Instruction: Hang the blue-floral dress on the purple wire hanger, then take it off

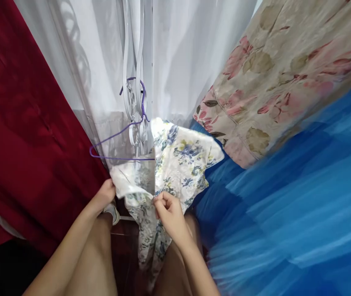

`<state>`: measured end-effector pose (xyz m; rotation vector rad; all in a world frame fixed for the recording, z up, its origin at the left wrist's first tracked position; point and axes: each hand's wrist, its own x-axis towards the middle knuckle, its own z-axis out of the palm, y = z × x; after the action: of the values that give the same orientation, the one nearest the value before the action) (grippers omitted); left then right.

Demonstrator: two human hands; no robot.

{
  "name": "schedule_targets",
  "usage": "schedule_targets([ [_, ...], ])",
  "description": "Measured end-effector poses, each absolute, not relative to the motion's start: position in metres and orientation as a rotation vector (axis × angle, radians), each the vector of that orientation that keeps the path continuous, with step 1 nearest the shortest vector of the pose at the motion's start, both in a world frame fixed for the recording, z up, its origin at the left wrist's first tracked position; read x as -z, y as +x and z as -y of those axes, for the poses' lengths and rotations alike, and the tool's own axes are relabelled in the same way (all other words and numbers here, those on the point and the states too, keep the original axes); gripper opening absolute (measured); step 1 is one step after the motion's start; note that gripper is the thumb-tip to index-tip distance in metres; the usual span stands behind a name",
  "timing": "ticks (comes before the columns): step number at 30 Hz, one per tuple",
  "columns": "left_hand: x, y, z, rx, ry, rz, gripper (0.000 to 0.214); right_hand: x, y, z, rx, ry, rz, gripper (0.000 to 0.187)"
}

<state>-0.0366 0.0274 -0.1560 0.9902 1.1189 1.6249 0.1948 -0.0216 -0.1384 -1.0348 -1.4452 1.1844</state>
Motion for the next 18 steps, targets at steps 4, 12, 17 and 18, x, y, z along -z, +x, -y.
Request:
schedule_targets([
  [4, 0.147, -0.018, -0.007, -1.196, 1.491, -1.108, 0.002, 0.152, 0.202, 0.023, -1.107, -1.147, 1.545, 0.024],
  [12, 0.072, 0.013, 0.036, -1.248, 1.72, -0.746, 0.025, 0.107, 0.187, 0.045, -0.59, -0.9, 1.751, 0.061],
  [17, 0.066, 0.018, 0.044, -1.284, 1.702, -0.706, 0.021, 0.099, 0.181, 0.034, -0.912, -0.878, 1.541, 0.054],
  [18, 0.069, 0.019, 0.044, -1.28, 1.719, -0.726, 0.026, 0.1, 0.182, 0.03, -0.945, -0.896, 1.52, 0.045],
])
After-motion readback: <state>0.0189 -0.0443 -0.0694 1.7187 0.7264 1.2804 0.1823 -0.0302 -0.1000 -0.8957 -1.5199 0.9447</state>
